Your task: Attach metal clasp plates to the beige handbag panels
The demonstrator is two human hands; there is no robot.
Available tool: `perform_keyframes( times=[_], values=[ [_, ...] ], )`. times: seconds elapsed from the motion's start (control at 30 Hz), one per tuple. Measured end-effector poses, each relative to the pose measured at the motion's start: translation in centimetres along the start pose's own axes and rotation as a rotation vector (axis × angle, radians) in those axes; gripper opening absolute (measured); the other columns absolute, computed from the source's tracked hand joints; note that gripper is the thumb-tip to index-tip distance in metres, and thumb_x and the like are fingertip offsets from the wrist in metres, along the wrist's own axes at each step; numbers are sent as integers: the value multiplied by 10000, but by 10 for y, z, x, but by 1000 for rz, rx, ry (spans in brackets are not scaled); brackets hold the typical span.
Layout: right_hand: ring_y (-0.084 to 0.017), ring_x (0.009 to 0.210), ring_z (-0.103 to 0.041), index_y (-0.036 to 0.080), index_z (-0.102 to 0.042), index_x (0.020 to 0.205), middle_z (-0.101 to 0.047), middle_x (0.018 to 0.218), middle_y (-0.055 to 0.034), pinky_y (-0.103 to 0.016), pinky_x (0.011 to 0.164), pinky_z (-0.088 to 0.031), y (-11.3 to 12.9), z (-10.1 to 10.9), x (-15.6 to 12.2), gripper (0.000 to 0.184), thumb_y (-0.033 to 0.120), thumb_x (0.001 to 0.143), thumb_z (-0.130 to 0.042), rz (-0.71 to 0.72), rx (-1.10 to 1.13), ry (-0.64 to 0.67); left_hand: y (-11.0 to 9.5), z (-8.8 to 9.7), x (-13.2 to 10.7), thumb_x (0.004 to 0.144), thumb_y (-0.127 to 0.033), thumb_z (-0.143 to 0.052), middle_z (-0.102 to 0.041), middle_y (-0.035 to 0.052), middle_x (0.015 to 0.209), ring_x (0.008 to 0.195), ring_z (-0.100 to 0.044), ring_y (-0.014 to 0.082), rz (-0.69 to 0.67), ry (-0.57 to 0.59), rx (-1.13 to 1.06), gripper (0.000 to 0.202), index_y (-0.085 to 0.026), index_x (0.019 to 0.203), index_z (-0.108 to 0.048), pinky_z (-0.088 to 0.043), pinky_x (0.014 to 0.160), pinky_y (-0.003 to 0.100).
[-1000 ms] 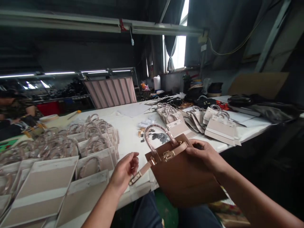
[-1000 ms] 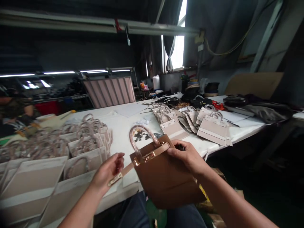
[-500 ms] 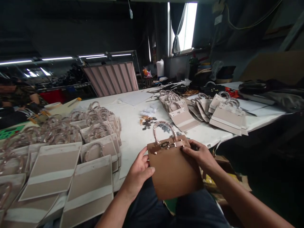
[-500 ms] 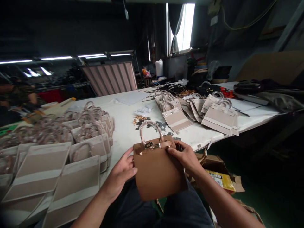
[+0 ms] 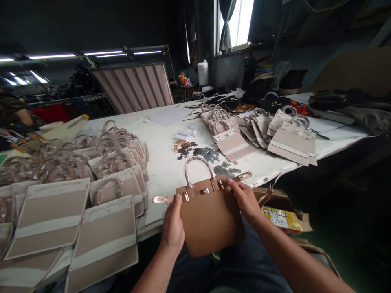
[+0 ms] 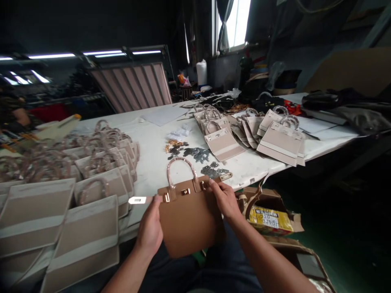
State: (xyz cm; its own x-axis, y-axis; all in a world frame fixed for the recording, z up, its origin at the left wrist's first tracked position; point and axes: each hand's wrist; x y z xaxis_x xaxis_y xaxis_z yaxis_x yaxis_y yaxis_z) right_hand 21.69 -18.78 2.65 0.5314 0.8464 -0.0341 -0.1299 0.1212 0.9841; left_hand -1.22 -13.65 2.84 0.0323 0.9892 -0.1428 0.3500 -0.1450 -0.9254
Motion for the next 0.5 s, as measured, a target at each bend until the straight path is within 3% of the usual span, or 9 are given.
perform_keyframes(
  times=[0.2, 0.33, 0.4, 0.5],
  values=[
    [-186, 642, -522, 178, -671, 727, -593, 632, -14, -296, 605, -404, -27, 2, 6, 630, 795, 847, -635, -81, 111, 13, 2, -7, 3, 878, -579, -782, -788, 113, 1244, 1349, -648, 310, 124, -8, -124, 541, -152, 1209, -743, -441, 1217, 462],
    [-230, 723, -608, 156, -733, 788, -668, 698, -51, -321, 677, -491, -30, 9, 8, 633, 781, 852, -656, -92, 154, 23, -1, -18, 3, 889, -545, -770, -784, 128, 1263, 1345, -656, 311, 181, 17, -156, 508, -138, 1191, -750, -456, 1207, 435],
    [-259, 801, -655, 148, -768, 853, -718, 781, -72, -355, 764, -538, -24, 17, 4, 618, 761, 847, -690, -84, 199, 93, -6, -26, 4, 932, -511, -725, -793, 135, 1237, 1314, -680, 311, 239, 27, -186, 477, -131, 1219, -748, -481, 1186, 440],
    [-325, 939, -721, 172, -813, 1063, -781, 972, -95, -445, 907, -570, -12, 32, -10, 572, 692, 829, -768, -71, 339, 353, -14, -36, 13, 1017, -432, -605, -802, 139, 1202, 1256, -718, 311, 340, -7, -215, 437, -134, 1317, -715, -518, 1152, 487]
  ],
)
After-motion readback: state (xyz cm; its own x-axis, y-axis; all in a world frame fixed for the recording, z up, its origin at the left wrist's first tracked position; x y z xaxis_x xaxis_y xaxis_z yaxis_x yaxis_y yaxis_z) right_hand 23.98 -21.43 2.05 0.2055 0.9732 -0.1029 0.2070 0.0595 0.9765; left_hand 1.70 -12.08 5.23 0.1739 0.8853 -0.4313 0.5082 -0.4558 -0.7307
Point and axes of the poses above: each hand's wrist, its own x-axis towards the middle knuckle, its own z-axis out of the back of the hand, y = z × x
